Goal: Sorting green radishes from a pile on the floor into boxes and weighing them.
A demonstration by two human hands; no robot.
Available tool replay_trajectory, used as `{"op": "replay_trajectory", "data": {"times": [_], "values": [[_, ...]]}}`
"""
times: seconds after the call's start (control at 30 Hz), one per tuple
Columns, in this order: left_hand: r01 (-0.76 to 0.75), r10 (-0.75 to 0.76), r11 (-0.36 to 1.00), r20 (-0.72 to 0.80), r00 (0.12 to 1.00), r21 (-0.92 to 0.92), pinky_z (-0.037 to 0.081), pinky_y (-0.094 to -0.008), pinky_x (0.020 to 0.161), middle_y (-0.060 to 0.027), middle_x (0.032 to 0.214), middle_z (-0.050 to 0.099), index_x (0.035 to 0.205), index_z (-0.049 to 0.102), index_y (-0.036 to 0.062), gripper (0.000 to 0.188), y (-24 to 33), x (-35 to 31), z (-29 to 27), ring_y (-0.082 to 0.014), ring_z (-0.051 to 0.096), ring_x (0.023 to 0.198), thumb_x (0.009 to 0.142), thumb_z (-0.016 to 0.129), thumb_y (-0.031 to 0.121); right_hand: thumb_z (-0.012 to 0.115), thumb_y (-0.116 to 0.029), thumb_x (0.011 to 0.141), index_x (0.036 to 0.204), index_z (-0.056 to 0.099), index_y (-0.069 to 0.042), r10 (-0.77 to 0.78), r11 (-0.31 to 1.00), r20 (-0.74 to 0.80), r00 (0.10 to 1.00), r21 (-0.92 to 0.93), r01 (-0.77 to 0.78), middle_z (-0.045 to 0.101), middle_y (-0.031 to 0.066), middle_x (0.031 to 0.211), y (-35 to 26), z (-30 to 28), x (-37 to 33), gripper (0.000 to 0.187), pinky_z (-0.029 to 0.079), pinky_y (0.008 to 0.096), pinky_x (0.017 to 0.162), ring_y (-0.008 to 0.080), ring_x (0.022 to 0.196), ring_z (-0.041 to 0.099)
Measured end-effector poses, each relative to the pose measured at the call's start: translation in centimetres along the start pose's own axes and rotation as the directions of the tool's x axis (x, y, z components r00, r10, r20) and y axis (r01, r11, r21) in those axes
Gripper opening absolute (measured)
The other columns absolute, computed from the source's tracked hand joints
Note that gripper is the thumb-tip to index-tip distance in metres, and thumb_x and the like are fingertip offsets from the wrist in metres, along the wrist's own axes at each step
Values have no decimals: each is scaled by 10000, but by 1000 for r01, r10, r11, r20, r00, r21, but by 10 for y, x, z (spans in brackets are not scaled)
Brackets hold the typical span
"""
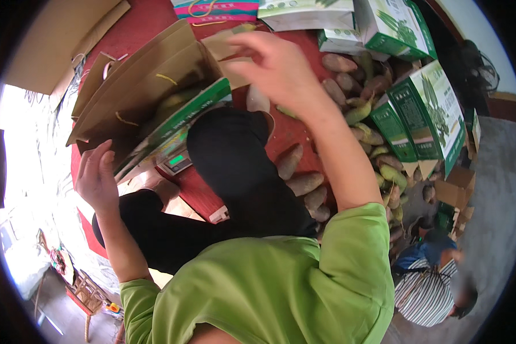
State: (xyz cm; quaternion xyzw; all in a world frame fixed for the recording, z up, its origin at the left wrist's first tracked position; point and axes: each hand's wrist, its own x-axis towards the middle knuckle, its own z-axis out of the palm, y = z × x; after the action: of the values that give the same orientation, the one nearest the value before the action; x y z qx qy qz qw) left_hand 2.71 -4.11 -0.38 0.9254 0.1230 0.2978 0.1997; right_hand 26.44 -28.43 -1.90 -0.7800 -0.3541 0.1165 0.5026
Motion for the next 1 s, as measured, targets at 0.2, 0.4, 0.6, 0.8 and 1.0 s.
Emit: {"op": "replay_trajectory", "data": {"times": [0.2, 0.4, 0.6, 0.8, 1.0], "values": [[0, 0, 1000, 67, 998, -5, 495, -264, 618, -102, 829, 660, 953, 685, -29, 121, -9, -9, 3, -171, 612, 718, 855, 615, -12, 644, -89, 848, 1167, 616, -51, 451, 883, -250, 857, -17, -470, 661, 35, 997, 86, -82, -131, 322, 478, 253, 789, 101, 871, 596], [-92, 92, 996, 127, 988, -9, 533, -238, 642, -92, 869, 662, 1006, 670, -40, 167, -10, -11, 15, -152, 631, 737, 932, 554, 54, 710, -138, 766, 1135, 622, -43, 606, 572, -438, 664, -340, -747, 678, 119, 1005, 106, -151, -259, 392, 503, 337, 795, 221, 914, 637], [-76, 73, 997, 89, 993, 24, 560, -215, 658, -70, 827, 636, 1033, 682, -8, 202, -14, -12, 14, -125, 629, 735, 944, 551, 117, 792, -248, 670, 1135, 624, -115, 678, 232, -322, 661, -760, -608, 631, 97, 1089, 133, -160, -378, 511, 478, 442, 853, 262, 1049, 577], [-90, 75, 988, 126, 989, 123, 559, -216, 657, -70, 842, 642, 1031, 682, -6, 213, -18, -15, 9, -126, 625, 740, 948, 546, 135, 703, -359, 770, 1147, 558, -204, 876, -93, -198, 439, -964, -249, 558, 23, 1127, 142, -86, -441, 432, 382, 516, 933, 221, 1092, 522], [-93, 87, 994, 125, 988, 48, 510, -250, 615, -81, 865, 665, 1015, 682, -20, 195, -20, -13, 17, -157, 619, 736, 939, 566, 116, 569, -232, 868, 1121, 560, -185, 908, -94, -247, 338, -908, -409, 564, 13, 1124, 151, -79, -460, 258, 357, 543, 957, 218, 1102, 522]]}}
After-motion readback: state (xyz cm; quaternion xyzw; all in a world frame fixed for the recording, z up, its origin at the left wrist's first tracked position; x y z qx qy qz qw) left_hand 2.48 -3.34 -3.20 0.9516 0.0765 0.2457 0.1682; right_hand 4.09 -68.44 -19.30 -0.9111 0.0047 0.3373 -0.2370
